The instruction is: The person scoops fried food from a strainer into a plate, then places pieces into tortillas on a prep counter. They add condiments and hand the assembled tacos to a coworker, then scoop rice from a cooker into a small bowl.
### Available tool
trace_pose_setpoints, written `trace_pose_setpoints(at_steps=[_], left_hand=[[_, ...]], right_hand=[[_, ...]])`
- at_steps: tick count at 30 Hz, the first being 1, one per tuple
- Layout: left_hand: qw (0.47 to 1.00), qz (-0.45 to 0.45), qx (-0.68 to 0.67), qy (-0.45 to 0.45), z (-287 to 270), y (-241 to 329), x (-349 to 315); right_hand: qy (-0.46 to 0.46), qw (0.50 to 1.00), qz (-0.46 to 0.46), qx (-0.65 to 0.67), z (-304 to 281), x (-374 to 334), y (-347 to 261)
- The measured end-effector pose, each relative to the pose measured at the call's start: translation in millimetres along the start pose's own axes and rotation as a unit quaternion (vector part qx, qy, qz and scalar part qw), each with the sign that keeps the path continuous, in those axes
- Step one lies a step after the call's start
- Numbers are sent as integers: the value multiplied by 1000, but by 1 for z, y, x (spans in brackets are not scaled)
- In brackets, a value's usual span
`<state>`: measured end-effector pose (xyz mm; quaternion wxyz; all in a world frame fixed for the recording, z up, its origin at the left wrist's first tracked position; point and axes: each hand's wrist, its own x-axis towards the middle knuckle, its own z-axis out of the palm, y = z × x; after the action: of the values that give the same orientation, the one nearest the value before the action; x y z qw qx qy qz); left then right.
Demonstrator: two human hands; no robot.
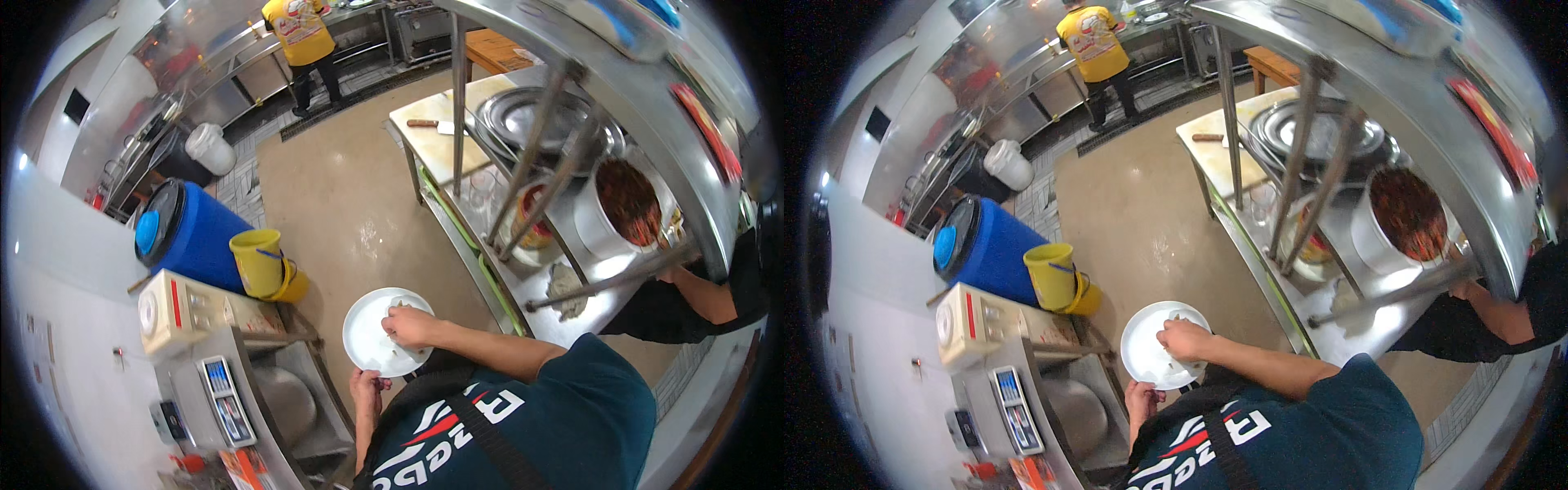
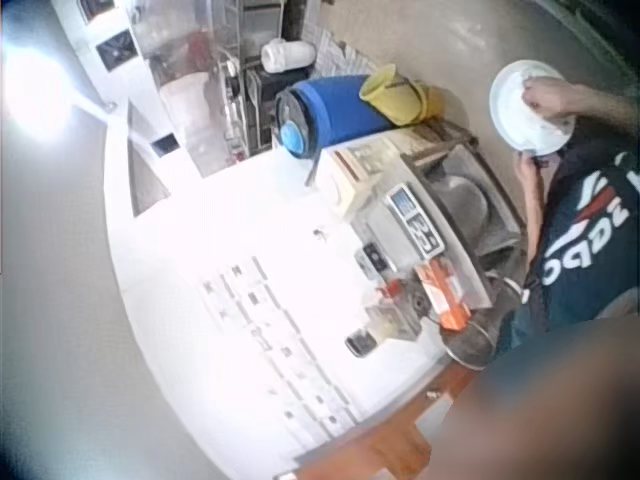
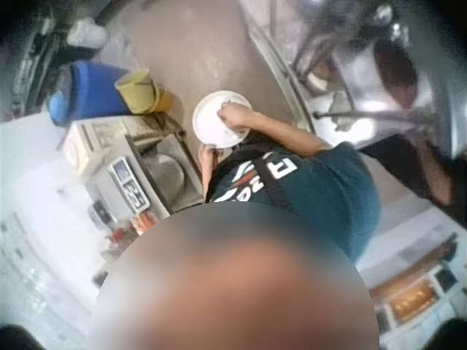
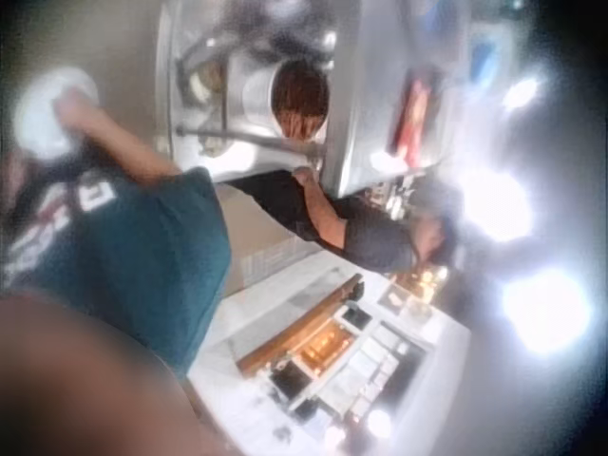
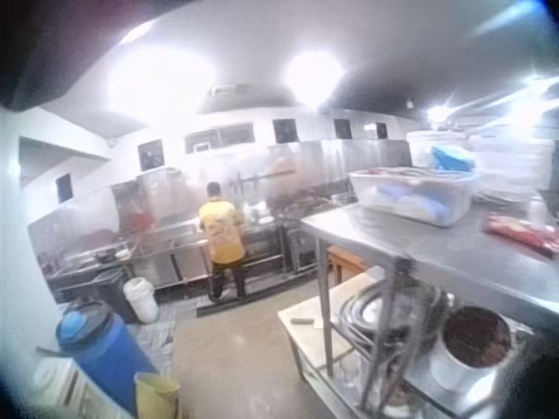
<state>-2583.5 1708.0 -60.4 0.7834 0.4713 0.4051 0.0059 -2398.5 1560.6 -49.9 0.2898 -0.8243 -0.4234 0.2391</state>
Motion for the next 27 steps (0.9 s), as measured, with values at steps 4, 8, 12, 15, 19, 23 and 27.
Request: trace_pose_setpoints(at_steps=[4, 8, 12, 15, 19, 23, 27], left_hand=[[998, 13, 66, -11, 13, 99, 100], [999, 40, -2, -31, 37, 174, 197], [997, 28, 5, -73, 66, 248, 303], [993, 14, 40, -115, 95, 313, 389], [960, 73, 185, -199, 154, 417, 507], [947, -19, 230, -224, 246, 509, 614], [925, -51, 250, -283, 342, 565, 713]], right_hand=[[14, 999, -19, -27, -55, 112, 6], [10, 997, -70, -7, -127, 205, 22], [-8, 977, -117, 179, -228, 283, 42], [8, 938, -154, 312, -327, 330, 47], [156, 759, -306, 553, -452, 363, 29], [284, 624, -545, 484, -550, 422, 41], [345, 570, -606, 434, -618, 484, 93]])
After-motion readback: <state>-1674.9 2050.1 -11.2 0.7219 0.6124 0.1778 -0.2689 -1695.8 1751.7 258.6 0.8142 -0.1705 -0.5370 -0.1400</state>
